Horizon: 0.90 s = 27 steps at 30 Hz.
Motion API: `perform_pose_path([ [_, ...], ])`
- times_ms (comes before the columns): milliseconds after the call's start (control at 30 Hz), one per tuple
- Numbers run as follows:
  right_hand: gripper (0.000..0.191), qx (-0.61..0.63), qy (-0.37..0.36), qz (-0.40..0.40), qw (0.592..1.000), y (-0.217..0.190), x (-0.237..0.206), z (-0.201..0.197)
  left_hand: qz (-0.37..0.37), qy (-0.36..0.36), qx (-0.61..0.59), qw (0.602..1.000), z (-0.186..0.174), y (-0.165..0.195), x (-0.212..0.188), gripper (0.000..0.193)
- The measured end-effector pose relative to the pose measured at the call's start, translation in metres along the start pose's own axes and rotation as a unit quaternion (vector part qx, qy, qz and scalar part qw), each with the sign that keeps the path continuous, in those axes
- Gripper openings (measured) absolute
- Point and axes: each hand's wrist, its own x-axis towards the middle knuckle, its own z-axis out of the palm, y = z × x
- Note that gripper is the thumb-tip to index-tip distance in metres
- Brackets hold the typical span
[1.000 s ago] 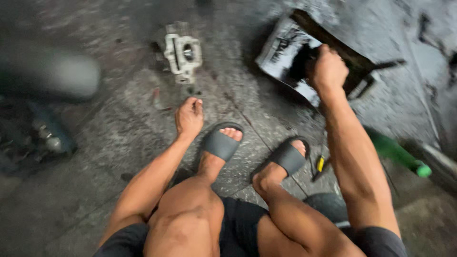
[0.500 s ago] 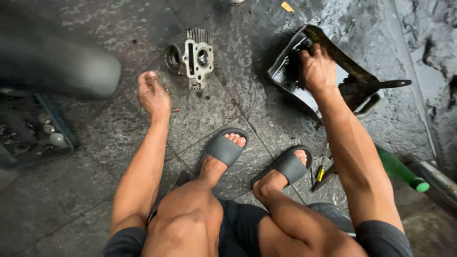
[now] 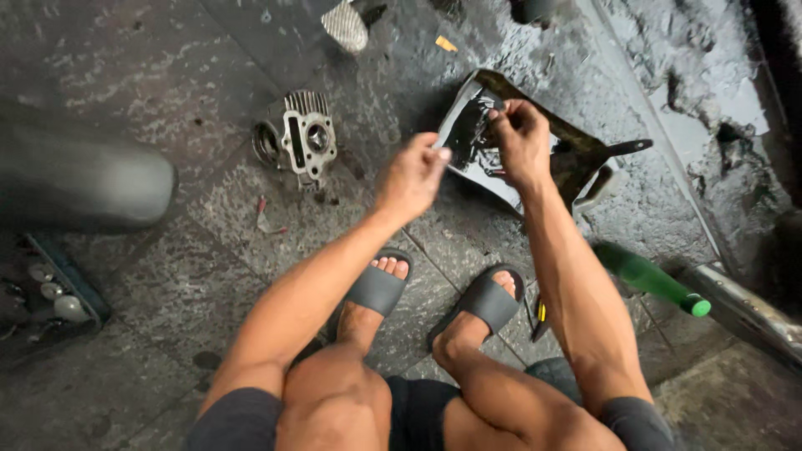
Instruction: The person sits on the floor of a motorcycle repair area and works on small engine components. They fit a small metal part with a hand tool, dip and agitate parts in a tray of dark liquid, and then work on a cylinder head, fitting components into it by hand.
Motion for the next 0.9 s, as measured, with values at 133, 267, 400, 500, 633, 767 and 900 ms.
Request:
perform_pose_path([
  [133, 0.01, 0.158, 0.009, 0.071, 0.985, -0.01, -0.014, 0.011, -0.048, -0.034, -0.005, 0.998, 0.038, 0.005, 0.017, 0.03],
  [267, 0.011, 0.135, 0.061, 0.024, 0.989, -0.008, -0.018, 0.02, 0.031, -0.042, -0.042, 0.998, 0.03, 0.009, 0.018, 0.024],
  [400, 0.011, 0.109, 0.088, 0.035, 0.989, -0.002, -0.014, 0.034, 0.09, -0.017, 0.026, 0.995, 0.012, 0.025, 0.016, 0.022],
  [500, 0.014, 0.025, 0.089, -0.073, 0.993, -0.007, -0.005, 0.041, 0.09, -0.014, 0.098, 0.991, -0.011, 0.033, 0.029, 0.021],
  [633, 0.016, 0.017, 0.073, -0.08, 0.994, -0.016, 0.02, 0.03, 0.027, 0.003, 0.342, 0.939, -0.062, 0.02, 0.078, 0.022],
  [767, 0.011, -0.15, 0.004, -0.049, 0.987, -0.045, 0.043, 0.023, 0.015, -0.004, 0.433, 0.901, -0.11, -0.008, 0.13, 0.02],
  [900, 0.011, -0.281, -0.065, -0.162, 0.944, -0.079, 0.063, 0.057, 0.047, 0.011, 0.482, 0.875, -0.129, -0.016, 0.15, 0.017],
])
